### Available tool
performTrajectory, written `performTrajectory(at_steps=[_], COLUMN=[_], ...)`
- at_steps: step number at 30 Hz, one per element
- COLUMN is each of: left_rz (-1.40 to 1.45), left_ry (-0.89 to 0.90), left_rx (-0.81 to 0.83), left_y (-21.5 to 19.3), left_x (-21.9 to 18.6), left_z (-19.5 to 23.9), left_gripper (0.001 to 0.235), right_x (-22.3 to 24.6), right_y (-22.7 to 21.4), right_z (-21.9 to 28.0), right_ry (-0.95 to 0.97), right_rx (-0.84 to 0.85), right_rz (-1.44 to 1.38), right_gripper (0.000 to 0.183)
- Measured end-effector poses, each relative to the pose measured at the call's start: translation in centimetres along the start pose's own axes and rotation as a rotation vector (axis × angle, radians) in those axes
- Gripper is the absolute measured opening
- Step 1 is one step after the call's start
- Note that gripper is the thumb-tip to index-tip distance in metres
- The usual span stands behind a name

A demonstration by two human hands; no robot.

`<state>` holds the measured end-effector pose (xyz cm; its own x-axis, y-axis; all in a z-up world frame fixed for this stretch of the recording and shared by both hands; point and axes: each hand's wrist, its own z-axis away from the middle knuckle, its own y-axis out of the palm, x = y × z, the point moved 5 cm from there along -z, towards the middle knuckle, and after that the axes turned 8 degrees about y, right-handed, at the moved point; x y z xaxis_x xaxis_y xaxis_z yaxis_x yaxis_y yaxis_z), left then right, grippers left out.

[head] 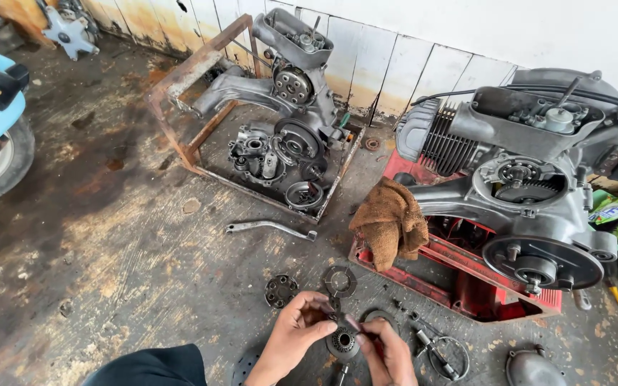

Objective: Cleaning and inspecting motorcycle engine components using a brush and hands.

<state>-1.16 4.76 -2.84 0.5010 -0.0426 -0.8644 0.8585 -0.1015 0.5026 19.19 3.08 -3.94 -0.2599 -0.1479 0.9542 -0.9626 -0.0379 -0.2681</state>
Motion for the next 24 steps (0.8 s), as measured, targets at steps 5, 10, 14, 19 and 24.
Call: performTrajectory(at_steps=[5,10,14,19,24], left_rz=[-0.022,-0.004,-0.048,-0.058,-0.018], left_ry=[-0.075,-0.100,-0.083,-0.135,-0.135], left_rx=[-0.074,-0.018,-0.060,-0.049,-0.047], left_y=[-0.6,-0.1,-0.5,-0.4,-0.6], left_x=[0.3,0.7,0.3,1.5,0.7], left_z=[-0.2,0.2,-0.1,0.6,-0.2], left_gripper=[0.038,0.024,0.021,0.024,0.027], right_x=[-4.2,-1.4,-2.7,-1.8,0.6], right_y=[-0.2,0.7,0.5,0.6,0.7], right_z=[-0.2,-0.2,-0.3,-0.2,-0.4], right_ry=[0.315,-0.006,0.204,0.066,-0.040], right_rx=[0.012,0.007,0.014,0.052,0.032], right_rz=[0.081,-0.020,-0.082,0.025,-0.072], right_gripper=[0.017,0.016,0.009,0.010,0.010])
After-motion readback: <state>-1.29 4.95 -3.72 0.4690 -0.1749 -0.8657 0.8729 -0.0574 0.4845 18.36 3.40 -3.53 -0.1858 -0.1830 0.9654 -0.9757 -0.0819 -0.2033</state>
